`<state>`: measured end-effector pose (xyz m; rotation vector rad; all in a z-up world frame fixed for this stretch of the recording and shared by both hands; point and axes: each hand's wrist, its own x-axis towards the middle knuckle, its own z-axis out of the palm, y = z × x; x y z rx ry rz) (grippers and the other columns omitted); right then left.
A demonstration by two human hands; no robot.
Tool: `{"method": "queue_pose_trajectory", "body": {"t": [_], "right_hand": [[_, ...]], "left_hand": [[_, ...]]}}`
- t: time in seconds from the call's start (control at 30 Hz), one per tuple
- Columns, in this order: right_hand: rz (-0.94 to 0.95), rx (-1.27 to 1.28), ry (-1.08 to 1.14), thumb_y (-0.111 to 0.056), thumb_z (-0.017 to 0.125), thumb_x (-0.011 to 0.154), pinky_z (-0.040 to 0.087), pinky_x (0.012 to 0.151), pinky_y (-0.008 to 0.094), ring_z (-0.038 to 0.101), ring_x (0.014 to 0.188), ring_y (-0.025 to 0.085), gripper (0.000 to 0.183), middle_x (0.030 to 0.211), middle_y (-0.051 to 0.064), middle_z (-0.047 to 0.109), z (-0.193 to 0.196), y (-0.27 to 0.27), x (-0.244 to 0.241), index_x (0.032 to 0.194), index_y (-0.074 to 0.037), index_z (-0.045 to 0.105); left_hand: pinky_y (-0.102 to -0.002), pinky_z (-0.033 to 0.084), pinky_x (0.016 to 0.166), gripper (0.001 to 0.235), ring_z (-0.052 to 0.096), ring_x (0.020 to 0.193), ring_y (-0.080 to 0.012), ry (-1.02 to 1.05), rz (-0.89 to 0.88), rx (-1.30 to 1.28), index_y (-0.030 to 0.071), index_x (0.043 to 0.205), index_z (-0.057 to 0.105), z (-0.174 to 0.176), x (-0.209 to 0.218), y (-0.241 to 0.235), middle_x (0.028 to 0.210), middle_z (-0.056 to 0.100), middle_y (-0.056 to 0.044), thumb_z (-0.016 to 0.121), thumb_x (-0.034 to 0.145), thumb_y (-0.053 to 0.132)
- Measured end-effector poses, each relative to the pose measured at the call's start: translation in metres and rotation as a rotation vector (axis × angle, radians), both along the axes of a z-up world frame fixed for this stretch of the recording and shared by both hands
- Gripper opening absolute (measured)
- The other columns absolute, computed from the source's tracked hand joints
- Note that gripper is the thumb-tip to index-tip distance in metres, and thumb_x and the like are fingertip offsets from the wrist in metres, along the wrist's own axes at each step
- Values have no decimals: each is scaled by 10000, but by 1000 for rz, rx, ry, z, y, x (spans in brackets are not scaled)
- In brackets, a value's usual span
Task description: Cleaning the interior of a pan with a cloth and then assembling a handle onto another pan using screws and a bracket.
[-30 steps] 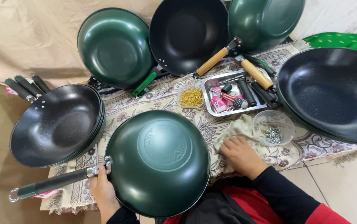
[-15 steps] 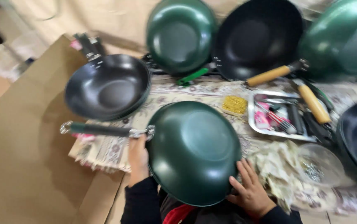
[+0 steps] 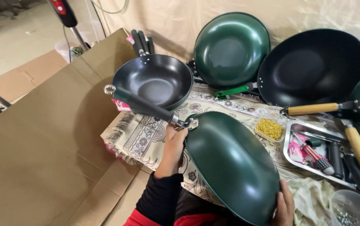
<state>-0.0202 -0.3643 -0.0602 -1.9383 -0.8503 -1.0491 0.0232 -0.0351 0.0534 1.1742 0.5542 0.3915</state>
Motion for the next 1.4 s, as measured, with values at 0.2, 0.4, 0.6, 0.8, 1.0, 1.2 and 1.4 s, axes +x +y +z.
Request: {"method": "queue_pose_trajectory", "body": {"t": [0.2,0.4,0.6,0.8,1.0,1.2,1.4], "right_hand": [[92,45,0,-575,442,941,417,1159,474,534,1401,471,860,1485,402,513,10,-19,24,1505,73,404],[-40,412,462,2,469,968,410,1167,322,559,1360,284,502,1448,232,598,73,3,30,1456,82,553],[-297,739,755,-138,695,1041,432,660,250,577,846,76,351,1052,-6,674,67,3,79,1392,-134,699],[-191,745,797,-116,730,925,435,1034,182,613,1070,92,376,1142,50,693,-10,-10,130,1296,-67,696],[-60,766,1037,-92,633,972,432,1085,284,604,1169,209,452,1255,122,651,30,38,115,1418,-23,607],[-151,976,1311,-195,648,976,487,1061,405,623,1197,284,440,1300,80,648,95,110,98,1379,-25,602],[-228,-364,516,-37,783,717,288,1204,251,519,1384,229,785,1584,127,471,50,104,172,1468,-127,571]], "left_hand": [[-304,401,516,251,440,580,-141,-358,-130,158,106,956,372,26,-4,0,769,411,-33,587,938,234],[-304,417,610,332,490,660,-136,-262,-65,311,54,1108,439,17,22,9,811,522,-56,578,1009,338],[-339,493,866,423,627,955,-166,-197,89,744,119,1219,583,1,16,12,1012,641,-29,634,935,427],[-394,409,1116,487,567,1245,-242,-160,310,776,65,1325,561,-83,-43,13,1283,606,-104,668,916,307],[-327,582,877,905,654,1219,-256,-282,213,322,113,1608,231,-217,-93,9,1562,454,-199,757,873,149],[-385,543,971,1024,667,1209,-264,-673,162,45,51,1614,155,-178,-106,16,1525,507,-186,829,867,238],[-327,445,1120,791,596,1287,-182,-102,375,101,40,1542,398,-147,-95,67,1431,609,-124,685,805,48]]}}
